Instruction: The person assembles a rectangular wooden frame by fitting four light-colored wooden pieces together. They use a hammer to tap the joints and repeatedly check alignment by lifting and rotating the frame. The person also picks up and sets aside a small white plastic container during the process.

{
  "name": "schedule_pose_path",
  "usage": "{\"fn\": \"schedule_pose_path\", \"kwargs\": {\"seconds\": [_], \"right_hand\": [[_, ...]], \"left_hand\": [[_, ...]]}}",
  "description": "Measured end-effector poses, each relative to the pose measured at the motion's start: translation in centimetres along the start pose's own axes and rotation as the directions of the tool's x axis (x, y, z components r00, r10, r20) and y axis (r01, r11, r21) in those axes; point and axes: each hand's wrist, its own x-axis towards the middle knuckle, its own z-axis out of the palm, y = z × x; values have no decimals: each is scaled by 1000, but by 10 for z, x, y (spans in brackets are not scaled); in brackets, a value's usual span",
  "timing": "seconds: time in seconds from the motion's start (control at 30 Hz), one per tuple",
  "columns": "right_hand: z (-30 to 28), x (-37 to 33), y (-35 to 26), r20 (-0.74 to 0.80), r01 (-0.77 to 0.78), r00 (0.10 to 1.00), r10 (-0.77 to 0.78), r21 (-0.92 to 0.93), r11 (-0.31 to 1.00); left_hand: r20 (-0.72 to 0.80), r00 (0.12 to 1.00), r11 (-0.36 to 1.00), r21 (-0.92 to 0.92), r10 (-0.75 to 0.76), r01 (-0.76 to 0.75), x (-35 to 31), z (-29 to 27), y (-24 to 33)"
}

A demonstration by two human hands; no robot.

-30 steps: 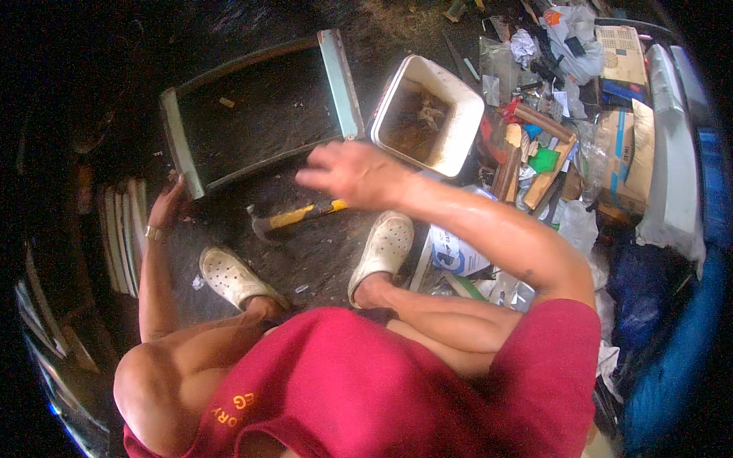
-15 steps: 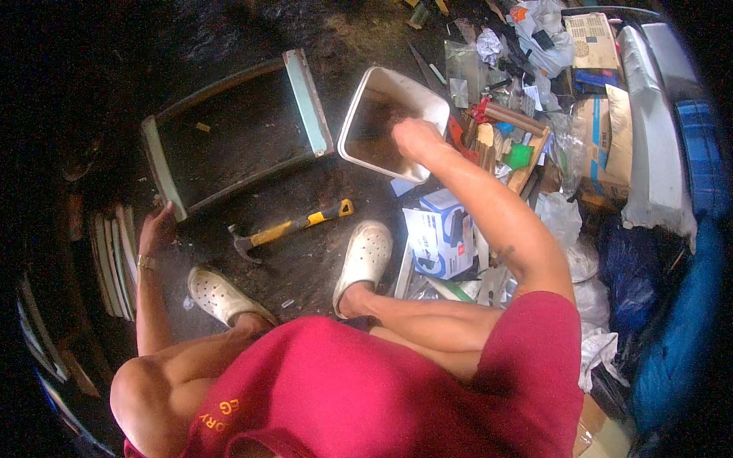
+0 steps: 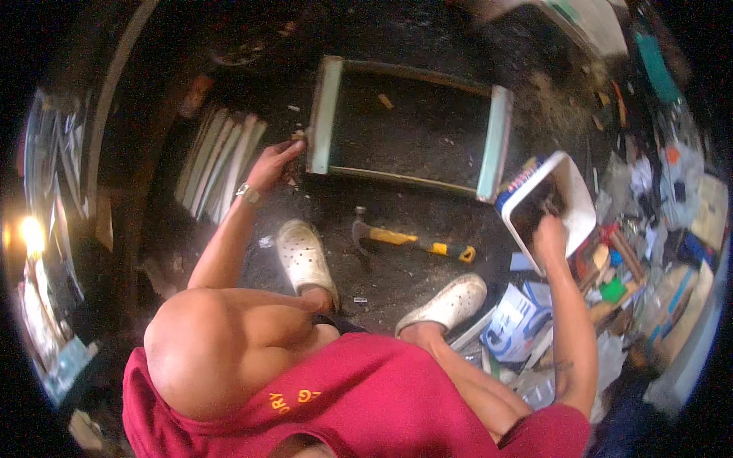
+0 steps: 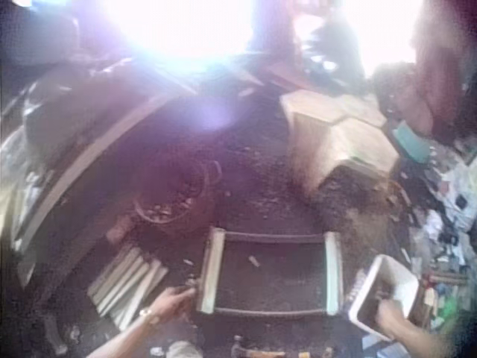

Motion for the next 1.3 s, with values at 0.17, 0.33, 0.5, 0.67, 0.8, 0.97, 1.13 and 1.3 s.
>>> {"fn": "schedule_pose_path", "kwargs": {"seconds": [0.17,0.33,0.5,0.67,0.8,0.97,1.13,1.3], "right_hand": [[-57,-9,-3,16,3,1000,-5,113,994],[-168,-8,-40,-116,-42,989,90,364,930],[-225,-4,-171,-250,316,943,-218,876,363],[-227,8,-310,-264,291,914,-307,956,43],[-206,6,-363,-250,273,939,-235,959,73],[-175,1,-363,-115,131,907,-405,991,12],[-134,-3,-334,70,11,896,-439,984,180],[-76,-31,-293,-160,430,856,-492,748,505]], "left_hand": [[-176,946,940,260,271,-221,-16,-17,8],[-126,815,804,305,565,-510,-55,4,48],[82,771,742,228,631,-631,-70,50,109],[41,679,673,104,733,-732,-71,61,123],[-130,771,781,128,624,-611,-70,46,105],[-11,889,889,-18,457,-457,-68,36,71],[-57,893,883,190,447,-430,-51,28,40],[-91,939,920,250,333,-302,-39,9,21]]}}
